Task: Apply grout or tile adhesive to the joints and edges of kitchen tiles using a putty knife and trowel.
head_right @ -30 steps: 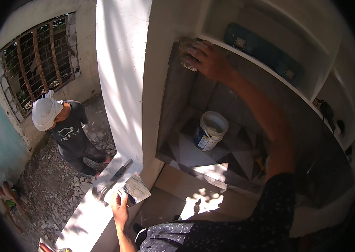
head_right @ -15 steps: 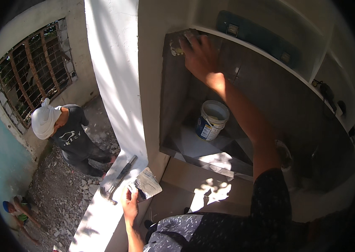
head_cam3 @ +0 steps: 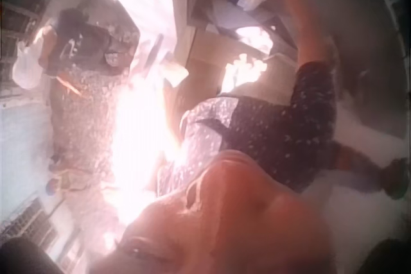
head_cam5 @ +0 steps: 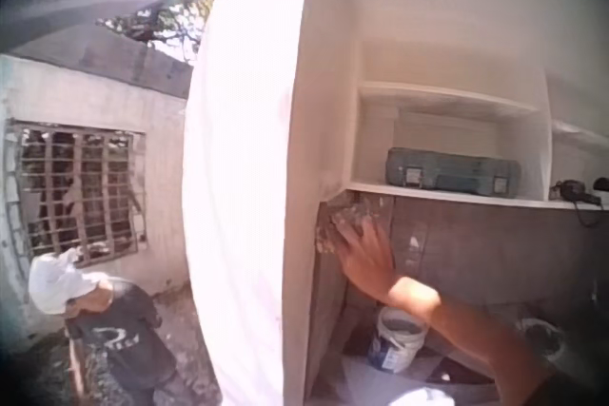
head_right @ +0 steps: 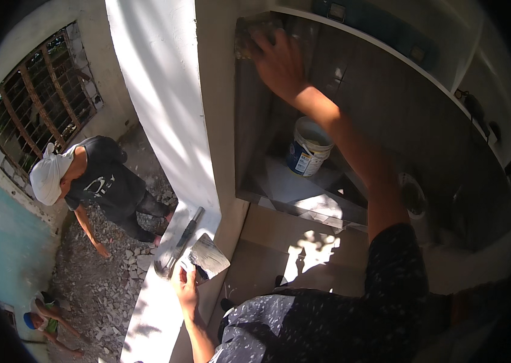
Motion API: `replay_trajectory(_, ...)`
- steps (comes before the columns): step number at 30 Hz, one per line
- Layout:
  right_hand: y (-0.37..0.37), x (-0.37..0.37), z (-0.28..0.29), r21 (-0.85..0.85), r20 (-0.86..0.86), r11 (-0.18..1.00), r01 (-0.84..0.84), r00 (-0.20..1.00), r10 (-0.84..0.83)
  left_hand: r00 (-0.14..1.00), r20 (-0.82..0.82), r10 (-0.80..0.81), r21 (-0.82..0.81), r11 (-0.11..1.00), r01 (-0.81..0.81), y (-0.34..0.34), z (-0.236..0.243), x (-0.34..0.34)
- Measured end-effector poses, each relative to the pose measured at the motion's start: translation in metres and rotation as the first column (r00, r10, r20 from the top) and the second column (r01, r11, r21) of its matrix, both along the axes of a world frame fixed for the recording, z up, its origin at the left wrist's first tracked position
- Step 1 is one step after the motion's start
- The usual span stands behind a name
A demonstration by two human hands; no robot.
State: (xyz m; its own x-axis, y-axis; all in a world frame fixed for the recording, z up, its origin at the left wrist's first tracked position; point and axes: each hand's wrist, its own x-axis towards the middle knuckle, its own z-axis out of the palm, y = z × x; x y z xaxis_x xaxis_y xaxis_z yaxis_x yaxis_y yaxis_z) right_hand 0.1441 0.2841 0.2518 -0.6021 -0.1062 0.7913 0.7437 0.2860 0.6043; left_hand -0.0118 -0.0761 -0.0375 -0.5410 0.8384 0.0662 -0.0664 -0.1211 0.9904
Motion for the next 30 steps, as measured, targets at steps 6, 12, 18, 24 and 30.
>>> replay_trajectory(6,-0.014,0.003,-0.05,-0.239,0.036,0.969,0.064,0.998,-0.057,0.994,0.047,-0.098,-0.008,0.995,0.098,0.001,0.004,-0.002)
replay_trajectory(12,-0.022,0.013,-0.156,-0.499,0.157,0.858,0.125,0.986,-0.053,0.988,0.072,-0.136,0.012,0.991,0.136,0.004,0.016,0.005)
replay_trajectory(18,-0.111,0.03,-0.227,-0.811,-0.175,0.544,-0.217,0.976,0.129,0.752,0.636,-0.176,0.225,0.974,0.038,0.017,-0.025,0.016)
replay_trajectory(24,-0.206,0.057,-0.221,-0.879,-0.312,0.186,-0.439,0.825,0.472,0.558,0.826,0.082,-0.235,0.949,0.209,0.052,-0.032,0.047)
replay_trajectory(30,-0.171,0.107,-0.241,-0.86,0.168,0.499,-0.109,0.862,0.478,0.512,0.857,-0.056,-0.055,0.978,0.199,0.06,-0.003,0.039)
